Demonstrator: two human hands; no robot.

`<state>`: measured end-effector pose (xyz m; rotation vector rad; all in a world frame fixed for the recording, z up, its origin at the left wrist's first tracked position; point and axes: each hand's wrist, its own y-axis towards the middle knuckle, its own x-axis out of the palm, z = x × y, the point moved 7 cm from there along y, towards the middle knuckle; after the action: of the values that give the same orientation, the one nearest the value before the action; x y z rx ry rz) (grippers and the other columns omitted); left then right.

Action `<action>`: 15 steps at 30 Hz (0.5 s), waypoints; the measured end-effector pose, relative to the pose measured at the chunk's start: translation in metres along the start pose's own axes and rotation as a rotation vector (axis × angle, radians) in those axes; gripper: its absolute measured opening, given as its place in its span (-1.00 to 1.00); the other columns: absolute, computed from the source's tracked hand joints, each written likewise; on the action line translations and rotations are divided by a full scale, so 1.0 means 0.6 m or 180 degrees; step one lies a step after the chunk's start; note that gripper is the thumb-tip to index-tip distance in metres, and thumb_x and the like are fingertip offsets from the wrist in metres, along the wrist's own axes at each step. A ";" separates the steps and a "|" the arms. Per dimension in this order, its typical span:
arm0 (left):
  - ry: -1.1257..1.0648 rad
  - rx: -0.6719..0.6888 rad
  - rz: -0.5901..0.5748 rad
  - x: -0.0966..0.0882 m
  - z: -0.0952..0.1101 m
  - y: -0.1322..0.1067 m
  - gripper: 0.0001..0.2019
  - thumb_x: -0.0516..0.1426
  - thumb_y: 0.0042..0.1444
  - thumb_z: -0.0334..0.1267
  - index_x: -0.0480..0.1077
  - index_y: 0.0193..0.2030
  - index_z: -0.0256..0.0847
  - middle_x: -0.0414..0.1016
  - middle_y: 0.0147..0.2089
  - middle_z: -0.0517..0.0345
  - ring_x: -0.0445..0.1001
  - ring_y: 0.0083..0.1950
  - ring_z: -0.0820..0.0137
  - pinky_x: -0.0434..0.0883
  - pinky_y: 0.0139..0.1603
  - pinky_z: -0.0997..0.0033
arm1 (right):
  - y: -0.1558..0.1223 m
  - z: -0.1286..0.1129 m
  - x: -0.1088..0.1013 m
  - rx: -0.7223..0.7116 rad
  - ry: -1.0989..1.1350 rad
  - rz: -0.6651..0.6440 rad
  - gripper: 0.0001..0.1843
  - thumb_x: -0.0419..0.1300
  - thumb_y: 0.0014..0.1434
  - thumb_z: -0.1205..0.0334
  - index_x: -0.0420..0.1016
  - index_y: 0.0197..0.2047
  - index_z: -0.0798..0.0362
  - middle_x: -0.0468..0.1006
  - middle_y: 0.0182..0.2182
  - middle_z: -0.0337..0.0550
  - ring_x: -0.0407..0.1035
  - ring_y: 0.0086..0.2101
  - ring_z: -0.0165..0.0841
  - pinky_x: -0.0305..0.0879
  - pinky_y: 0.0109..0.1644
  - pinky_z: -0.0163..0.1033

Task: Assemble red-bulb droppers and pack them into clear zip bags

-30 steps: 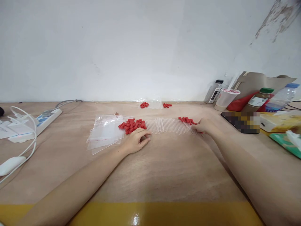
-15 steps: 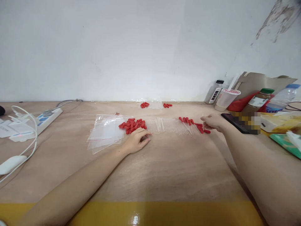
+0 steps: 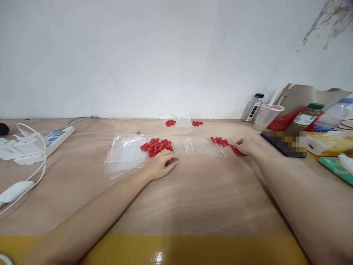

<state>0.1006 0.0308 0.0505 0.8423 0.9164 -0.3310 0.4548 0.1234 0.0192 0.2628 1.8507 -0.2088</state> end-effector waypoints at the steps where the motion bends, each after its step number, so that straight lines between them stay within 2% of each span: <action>1: 0.0005 -0.0001 -0.0004 0.000 0.000 0.000 -0.86 0.06 0.10 -0.33 0.38 -0.20 -0.21 0.38 -0.27 0.09 0.34 -0.21 0.40 0.35 -0.22 0.40 | 0.000 0.004 0.000 0.0065 0.0064 -0.0044 -0.76 0.15 -0.04 0.09 0.48 -0.39 0.09 0.48 -0.52 -0.07 0.35 -0.47 -0.29 0.18 -0.43 -0.24; 3: 0.0004 -0.0010 -0.0002 -0.001 0.000 -0.001 -0.85 0.05 0.10 -0.33 0.38 -0.19 -0.21 0.38 -0.26 0.09 0.35 -0.21 0.40 0.35 -0.22 0.40 | 0.000 0.006 -0.006 0.0160 0.0206 -0.0001 -0.76 0.15 -0.04 0.08 0.45 -0.40 0.09 0.47 -0.53 -0.07 0.35 -0.48 -0.28 0.17 -0.44 -0.24; 5: 0.0004 -0.0013 0.0026 -0.003 0.001 -0.001 -0.85 0.06 0.10 -0.32 0.39 -0.19 -0.21 0.38 -0.26 0.08 0.35 -0.20 0.39 0.35 -0.20 0.39 | -0.007 -0.005 -0.025 0.0150 0.0462 0.0343 -0.79 0.16 -0.03 0.12 0.42 -0.39 0.10 0.47 -0.47 -0.05 0.35 -0.42 -0.27 0.18 -0.40 -0.24; 7: -0.0002 -0.0024 0.0111 -0.007 0.003 0.000 -0.84 0.07 0.10 -0.31 0.39 -0.19 -0.23 0.38 -0.25 0.07 0.34 -0.19 0.37 0.34 -0.17 0.36 | -0.027 -0.038 -0.043 -0.0042 0.1044 0.0700 -0.79 0.18 -0.04 0.16 0.38 -0.34 0.10 0.47 -0.38 -0.04 0.35 -0.35 -0.29 0.18 -0.36 -0.26; 8: -0.0029 -0.0051 0.0182 -0.009 0.004 0.001 -0.83 0.07 0.10 -0.30 0.40 -0.18 -0.23 0.38 -0.25 0.06 0.34 -0.18 0.37 0.34 -0.16 0.35 | -0.042 -0.062 -0.045 -0.0186 0.1530 0.0728 -0.77 0.20 -0.05 0.17 0.36 -0.30 0.09 0.46 -0.37 -0.07 0.34 -0.35 -0.32 0.19 -0.36 -0.28; 11: -0.0345 -0.0327 0.0422 -0.012 -0.001 0.004 -0.76 0.07 0.11 -0.27 0.38 -0.09 -0.25 0.38 -0.22 0.06 0.35 -0.23 0.41 0.35 -0.21 0.39 | -0.108 -0.163 -0.019 -0.0744 0.2963 -0.0019 -0.69 0.23 -0.09 0.11 0.28 -0.29 0.05 0.42 -0.44 -0.21 0.29 -0.49 -0.45 0.14 -0.47 -0.35; 13: -0.0733 -0.0537 0.0513 -0.008 -0.006 0.006 -0.71 0.07 0.12 -0.25 0.35 -0.02 -0.24 0.38 -0.20 0.06 0.36 -0.24 0.44 0.35 -0.23 0.43 | -0.165 -0.231 0.012 -0.1022 0.3405 -0.0764 -0.65 0.27 -0.14 0.05 0.24 -0.37 0.05 0.38 -0.51 -0.29 0.19 -0.59 -0.52 0.06 -0.55 -0.38; 15: -0.1134 -0.0640 0.0519 0.000 -0.006 0.008 -0.70 0.07 0.12 -0.23 0.35 0.00 -0.23 0.37 -0.17 0.06 0.37 -0.19 0.43 0.35 -0.18 0.42 | -0.216 -0.277 0.039 -0.1110 0.3758 -0.1320 -0.59 0.30 -0.19 0.02 0.19 -0.42 0.04 0.32 -0.56 -0.36 0.09 -0.64 -0.58 -0.01 -0.59 -0.41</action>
<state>0.1011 0.0366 0.0519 0.6414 0.5348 -0.2325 0.2588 0.0471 0.0462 -0.3381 3.0557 0.0180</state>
